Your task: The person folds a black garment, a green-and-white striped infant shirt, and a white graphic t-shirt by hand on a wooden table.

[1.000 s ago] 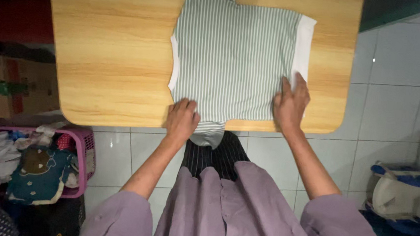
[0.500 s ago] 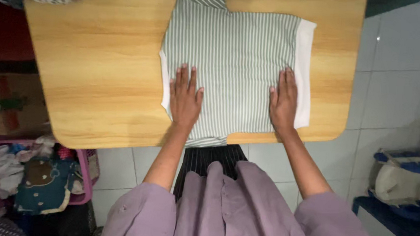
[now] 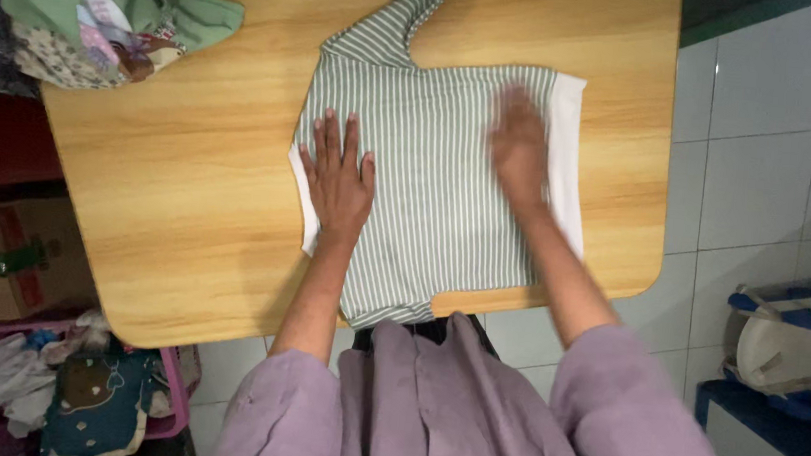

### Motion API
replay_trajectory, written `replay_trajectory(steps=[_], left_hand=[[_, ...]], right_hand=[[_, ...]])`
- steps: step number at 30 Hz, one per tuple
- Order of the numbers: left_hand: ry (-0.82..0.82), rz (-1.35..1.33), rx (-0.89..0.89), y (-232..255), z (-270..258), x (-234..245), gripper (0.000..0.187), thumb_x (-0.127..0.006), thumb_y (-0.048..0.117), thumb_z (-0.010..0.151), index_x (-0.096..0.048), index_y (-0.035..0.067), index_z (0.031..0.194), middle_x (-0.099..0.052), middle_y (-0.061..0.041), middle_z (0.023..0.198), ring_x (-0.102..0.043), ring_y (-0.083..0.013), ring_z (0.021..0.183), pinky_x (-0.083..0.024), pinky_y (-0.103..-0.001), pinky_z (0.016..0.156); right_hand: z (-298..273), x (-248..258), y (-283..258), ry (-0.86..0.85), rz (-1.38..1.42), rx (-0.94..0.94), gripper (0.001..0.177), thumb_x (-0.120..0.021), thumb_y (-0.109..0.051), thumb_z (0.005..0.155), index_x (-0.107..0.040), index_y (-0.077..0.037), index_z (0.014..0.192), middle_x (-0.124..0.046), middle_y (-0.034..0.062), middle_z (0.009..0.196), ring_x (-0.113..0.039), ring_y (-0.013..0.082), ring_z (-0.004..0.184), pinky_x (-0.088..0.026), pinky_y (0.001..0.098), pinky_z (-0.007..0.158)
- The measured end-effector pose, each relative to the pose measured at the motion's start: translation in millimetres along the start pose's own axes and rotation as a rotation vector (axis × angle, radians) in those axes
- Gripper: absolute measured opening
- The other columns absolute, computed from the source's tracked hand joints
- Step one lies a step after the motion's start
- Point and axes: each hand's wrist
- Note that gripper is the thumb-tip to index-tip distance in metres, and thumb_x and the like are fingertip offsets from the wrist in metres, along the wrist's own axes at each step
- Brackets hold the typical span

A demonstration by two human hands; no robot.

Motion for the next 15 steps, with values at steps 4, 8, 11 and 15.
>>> replay_trajectory(steps=[4, 8, 11, 15], left_hand=[[0.005, 0.014, -0.015, 1, -1, 2, 0.060, -0.052, 0.031, 0.107, -0.036, 0.013, 0.161, -0.025, -0.018, 0.169, -0.021, -0.0373, 0.157, -0.015, -0.063, 0.123], [0.000, 0.027, 0.008, 15, -36, -11, 0.059, -0.047, 0.021, 0.108, -0.035, 0.008, 0.164, -0.025, -0.017, 0.173, -0.021, -0.0348, 0.162, -0.015, -0.058, 0.130], [-0.106, -0.103, -0.119, 25, -85, -14, 0.058, -0.048, 0.025, 0.109, -0.036, 0.008, 0.163, -0.025, -0.018, 0.170, -0.023, -0.0345, 0.159, -0.013, -0.059, 0.127], [-0.204, 0.041, -0.085, -16, -111, 13, 0.063, -0.052, 0.034, 0.102, -0.036, 0.009, 0.158, -0.025, -0.020, 0.167, -0.023, -0.0345, 0.154, -0.011, -0.061, 0.121]], right_hand=[[-4, 32, 0, 0.034, -0.194, -0.062, 0.049, -0.061, -0.007, 0.102, -0.053, 0.011, 0.147, -0.049, 0.0300, 0.154, -0.042, 0.0442, 0.145, -0.029, 0.0505, 0.122], [-37, -17, -62, -0.098, 0.009, -0.105, 0.052, -0.057, -0.004, 0.094, -0.054, 0.007, 0.145, -0.051, 0.0248, 0.154, -0.043, 0.0405, 0.146, -0.030, 0.0449, 0.125], [-79, -25, -95, -0.349, 0.134, -0.015, 0.056, -0.061, -0.011, 0.094, -0.050, 0.007, 0.146, -0.048, 0.0253, 0.153, -0.041, 0.0404, 0.145, -0.026, 0.0447, 0.123], [-113, 23, -59, -0.085, -0.046, -0.193, 0.058, -0.060, -0.011, 0.100, -0.046, 0.004, 0.154, -0.041, 0.0211, 0.162, -0.036, 0.0376, 0.153, -0.021, 0.0485, 0.130]])
Point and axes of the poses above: each hand's wrist, its own z-axis towards the middle knuckle, its own x-axis out of the back of the hand, y = z × x
